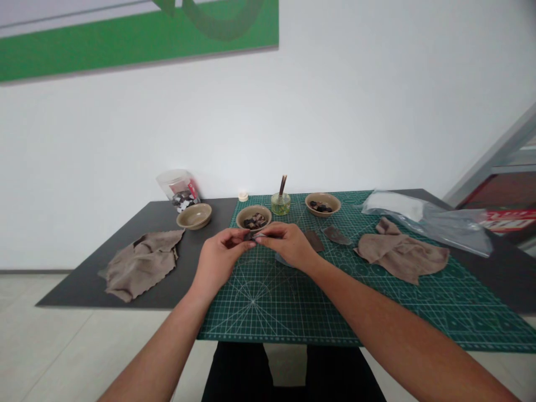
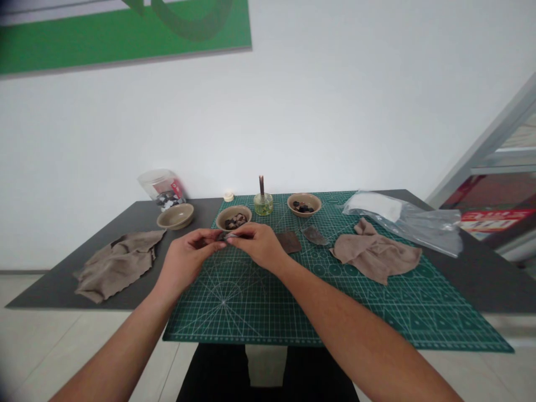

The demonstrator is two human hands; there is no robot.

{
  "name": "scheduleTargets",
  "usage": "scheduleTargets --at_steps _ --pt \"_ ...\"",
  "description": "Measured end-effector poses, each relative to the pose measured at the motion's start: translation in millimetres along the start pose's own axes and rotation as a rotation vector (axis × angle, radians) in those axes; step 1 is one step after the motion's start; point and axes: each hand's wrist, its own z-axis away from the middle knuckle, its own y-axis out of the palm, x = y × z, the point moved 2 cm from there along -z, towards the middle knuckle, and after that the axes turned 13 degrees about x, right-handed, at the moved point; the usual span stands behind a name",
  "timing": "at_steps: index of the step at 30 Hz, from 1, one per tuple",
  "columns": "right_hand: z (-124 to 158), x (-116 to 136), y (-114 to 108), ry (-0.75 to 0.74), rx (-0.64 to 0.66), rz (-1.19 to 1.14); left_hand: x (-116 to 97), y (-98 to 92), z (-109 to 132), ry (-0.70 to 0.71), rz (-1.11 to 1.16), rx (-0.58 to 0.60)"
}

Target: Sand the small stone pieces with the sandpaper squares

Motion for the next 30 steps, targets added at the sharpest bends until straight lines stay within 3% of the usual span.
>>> scheduleTargets --at_steps 4,10,16,23,30 --pt "1.7 -3.8 -13.8 -0.041 -0.103 0.091 -8.6 8.0 -26.9 0.058 -0.063 0.007" --pt "2.3 -3.1 -28.9 -0.058 -0.197 0.186 -12.6 21.0 -51.6 0.141 -0.039 0.171" --pt "0.6 -1.0 -30.8 -0.098 -0.191 0.185 -3.3 25.8 -52.6 0.164 -0.174 0.148" --pt "-0.8 0.5 -28.6 -0.104 -0.184 0.232 5.4 26.9 -49.6 0.171 -0.079 0.107" --pt "0.2 1.7 -25.6 -0.126 -0.202 0.235 6.6 27.7 -47.0 0.169 -0.163 0.113"
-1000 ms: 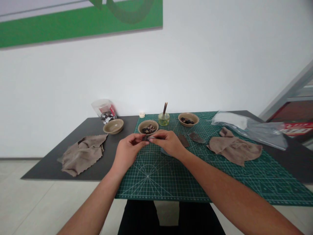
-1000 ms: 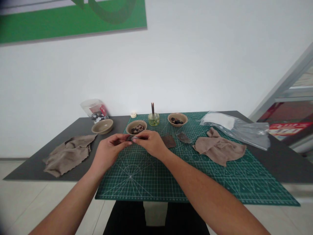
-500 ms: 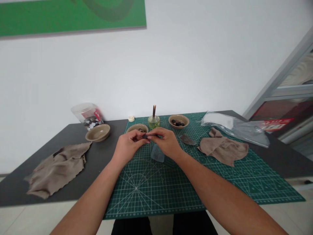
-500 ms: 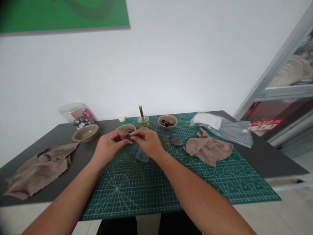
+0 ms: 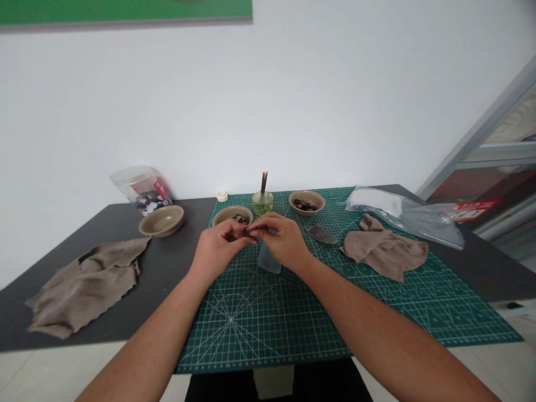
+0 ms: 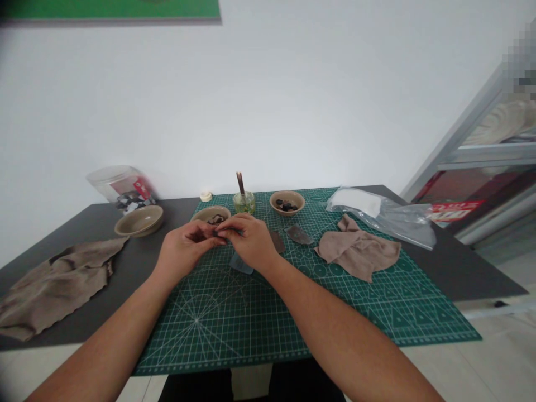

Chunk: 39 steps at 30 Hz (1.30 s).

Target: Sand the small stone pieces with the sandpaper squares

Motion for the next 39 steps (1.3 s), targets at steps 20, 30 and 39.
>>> scheduleTargets --at_steps 20,30,39 --pt "0.6 -2.4 -1.0 0.008 -0.029 -0.065 2.4 0.5 -2.4 0.018 0.236 0.020" --pt "1.8 -12.0 4.4 0.121 -0.024 -0.333 -4.2 6.3 -3.3 0.090 0.481 0.008" --pt "1.6 -13.5 9.6 0.149 -0.001 -0.541 -1.5 6.4 1.2 0.074 0.202 -0.005"
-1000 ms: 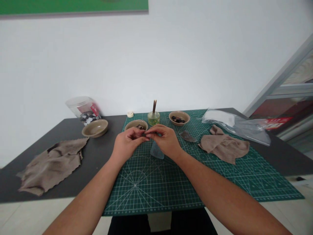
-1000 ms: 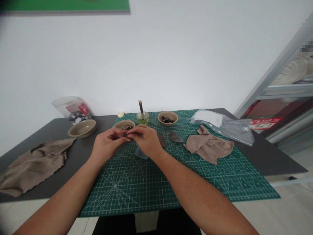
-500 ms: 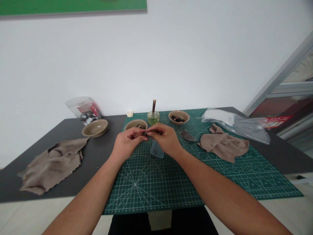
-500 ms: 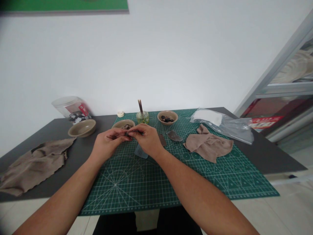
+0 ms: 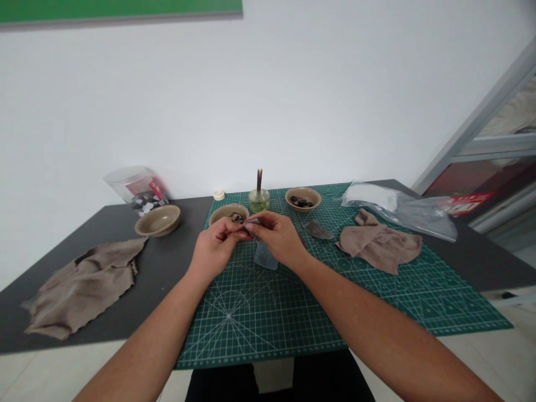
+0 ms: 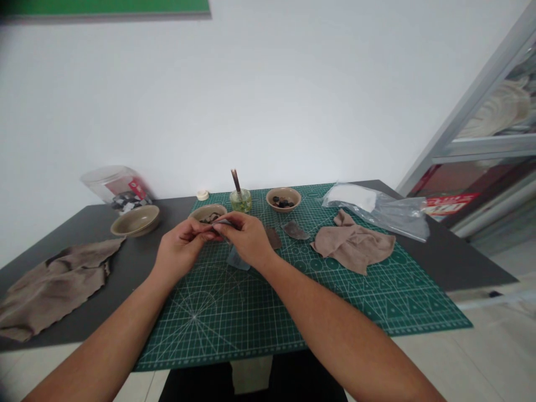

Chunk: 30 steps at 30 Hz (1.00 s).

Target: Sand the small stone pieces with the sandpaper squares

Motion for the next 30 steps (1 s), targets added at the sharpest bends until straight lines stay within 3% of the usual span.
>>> scheduleTargets --at_steps 4,12,19,24,30 --pt "-0.3 0.9 1.7 0.032 0.033 -0.095 3.5 -0.8 1.4 -0.005 -0.015 -0.035" --pt "-0.7 0.1 5.8 0.085 -0.060 -0.128 -0.3 -3.4 0.1 0.034 -0.232 0.019" --pt "-1.6 0.5 2.0 0.105 -0.096 -0.140 7.3 -3.1 -1.4 0.012 -0.123 0.105" --pt "-1.5 3.4 1.9 0.129 -0.085 -0.239 -0.3 -6.8 -2.4 0.145 -0.149 0.036" --pt "-3.3 1.2 2.0 0.148 -0.034 -0.313 2.4 -4.6 0.2 0.100 -0.131 0.027"
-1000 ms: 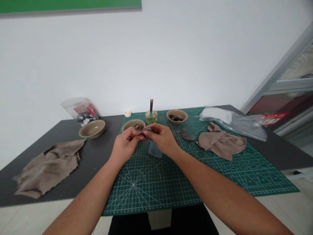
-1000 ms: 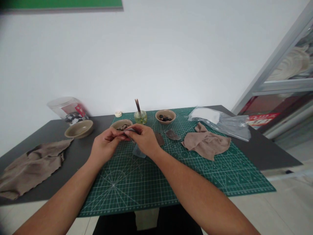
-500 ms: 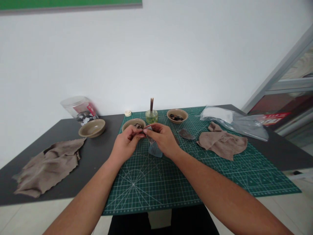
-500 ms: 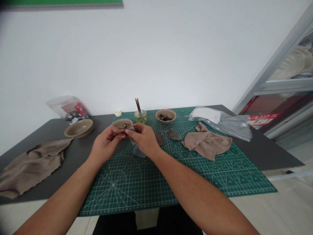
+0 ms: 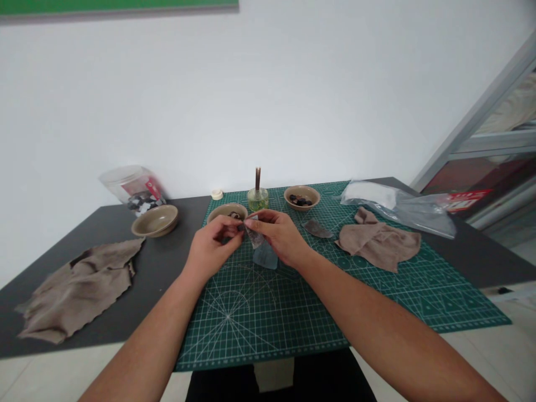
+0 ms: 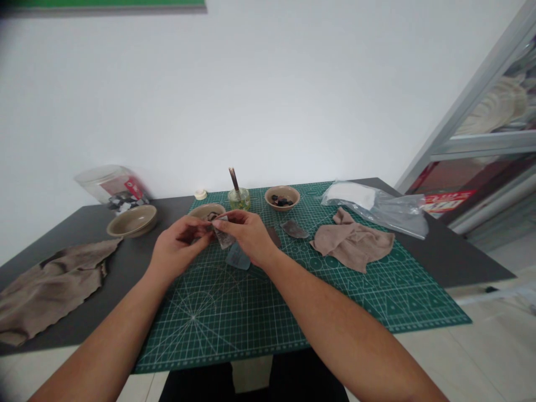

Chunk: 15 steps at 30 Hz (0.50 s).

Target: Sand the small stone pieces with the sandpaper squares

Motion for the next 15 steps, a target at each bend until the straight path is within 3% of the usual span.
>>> scheduleTargets --at_steps 9,15 --pt "1.4 -0.8 3.9 0.074 0.126 0.084 -8.9 -6.2 -0.2 0.106 -0.236 -0.083" --pt "2.9 0.3 4.6 0.090 0.117 -0.011 -6.8 -6.9 2.6 0.087 -0.212 -0.104"
